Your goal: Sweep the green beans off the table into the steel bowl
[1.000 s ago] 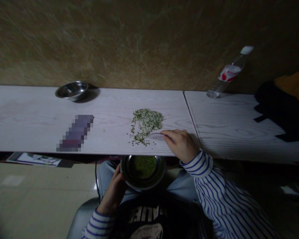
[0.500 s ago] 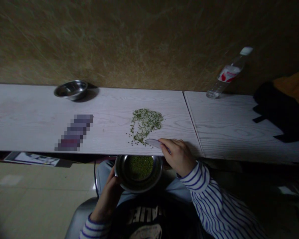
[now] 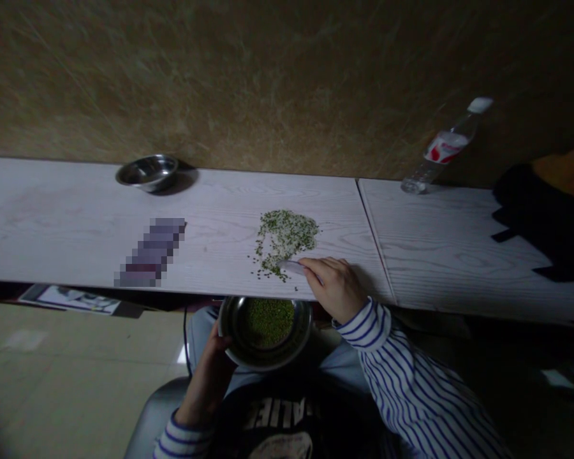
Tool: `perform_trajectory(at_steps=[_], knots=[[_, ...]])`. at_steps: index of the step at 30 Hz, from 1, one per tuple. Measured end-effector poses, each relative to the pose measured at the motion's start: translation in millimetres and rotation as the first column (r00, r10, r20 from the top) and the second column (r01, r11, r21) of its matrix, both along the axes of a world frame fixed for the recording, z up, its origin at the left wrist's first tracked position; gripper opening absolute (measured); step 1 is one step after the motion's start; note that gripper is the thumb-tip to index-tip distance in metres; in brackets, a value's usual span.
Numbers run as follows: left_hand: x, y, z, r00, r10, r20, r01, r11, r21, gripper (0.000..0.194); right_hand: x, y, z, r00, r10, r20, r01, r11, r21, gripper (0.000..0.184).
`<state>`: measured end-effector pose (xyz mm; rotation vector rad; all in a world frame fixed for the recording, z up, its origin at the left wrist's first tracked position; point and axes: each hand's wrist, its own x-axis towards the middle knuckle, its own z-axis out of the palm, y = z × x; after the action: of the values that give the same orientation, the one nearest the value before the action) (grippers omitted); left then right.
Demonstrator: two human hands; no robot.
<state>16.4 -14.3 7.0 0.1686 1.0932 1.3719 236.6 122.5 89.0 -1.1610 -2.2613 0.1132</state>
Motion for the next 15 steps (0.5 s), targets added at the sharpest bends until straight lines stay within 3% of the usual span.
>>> perform_trajectory(at_steps=[8,15], knots=[[-0.5,-1.1,-0.5,1.0,-0.005,0.006,0.005,1.0,0.028,0.057,2.5,-1.1,0.6,1.0,0.005,-0.008,-0.005,1.0,-0.01,0.019],[1.9,-3.8,-3.4,0.998,0.059,0.005,-0.059,0.998,0.035,0.058,-1.4,-9.4,4.5,0.999,0.048,0.016,-0.048,0.999,-0.019,0.018]])
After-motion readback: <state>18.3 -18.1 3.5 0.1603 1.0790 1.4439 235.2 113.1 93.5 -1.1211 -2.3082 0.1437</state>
